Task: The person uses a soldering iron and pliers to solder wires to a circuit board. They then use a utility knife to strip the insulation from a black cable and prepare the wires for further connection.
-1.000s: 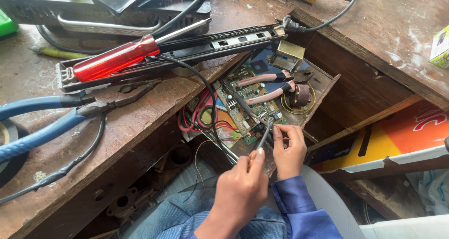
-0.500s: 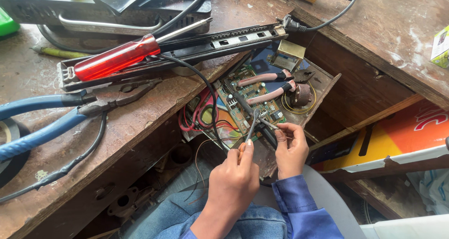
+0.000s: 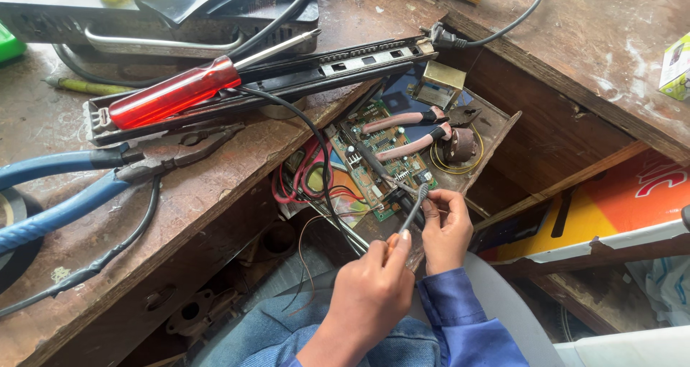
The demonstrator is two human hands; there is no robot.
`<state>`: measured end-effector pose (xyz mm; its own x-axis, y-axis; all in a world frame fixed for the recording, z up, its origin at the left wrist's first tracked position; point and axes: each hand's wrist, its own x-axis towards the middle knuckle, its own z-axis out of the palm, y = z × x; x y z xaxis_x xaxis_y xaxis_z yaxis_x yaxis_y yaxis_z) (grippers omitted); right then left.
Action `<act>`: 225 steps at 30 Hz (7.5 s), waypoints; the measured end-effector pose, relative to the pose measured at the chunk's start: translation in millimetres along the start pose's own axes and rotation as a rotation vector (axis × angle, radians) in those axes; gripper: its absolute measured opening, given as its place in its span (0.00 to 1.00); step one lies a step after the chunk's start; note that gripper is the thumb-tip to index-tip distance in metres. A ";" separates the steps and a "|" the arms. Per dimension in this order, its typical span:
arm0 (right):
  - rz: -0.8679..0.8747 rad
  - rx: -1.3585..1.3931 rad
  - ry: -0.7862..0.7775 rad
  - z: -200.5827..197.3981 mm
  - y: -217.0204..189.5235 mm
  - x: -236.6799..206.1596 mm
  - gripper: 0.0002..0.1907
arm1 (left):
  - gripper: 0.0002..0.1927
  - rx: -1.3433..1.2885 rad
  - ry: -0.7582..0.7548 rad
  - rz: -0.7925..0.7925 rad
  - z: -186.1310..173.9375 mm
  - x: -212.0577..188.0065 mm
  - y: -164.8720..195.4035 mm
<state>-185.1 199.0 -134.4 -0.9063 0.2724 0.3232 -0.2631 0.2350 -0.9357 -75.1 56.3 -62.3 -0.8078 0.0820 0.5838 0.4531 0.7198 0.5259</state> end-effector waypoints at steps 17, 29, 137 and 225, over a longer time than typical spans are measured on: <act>-0.096 -0.110 0.000 -1.0 -12.9 -1.0 0.05 | 0.20 -0.007 0.075 -0.129 -1.4 4.3 -2.9; -0.161 -0.143 0.031 1.4 -8.3 -0.4 0.04 | 0.21 -0.006 0.053 -0.104 -3.5 4.3 -5.9; -0.152 -0.183 -0.035 2.7 -11.5 -0.3 0.10 | 0.21 -0.012 0.093 -0.148 -5.5 5.8 -8.4; -0.117 -0.131 -0.037 0.7 -12.3 0.8 0.10 | 0.23 0.031 0.044 -0.092 -5.3 4.5 -7.5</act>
<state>-182.8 195.6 -122.7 -0.8842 0.2020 0.4212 -0.3245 0.3830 -0.8649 -80.1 47.7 -60.3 -0.8278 -0.0156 0.5608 0.3651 0.7440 0.5596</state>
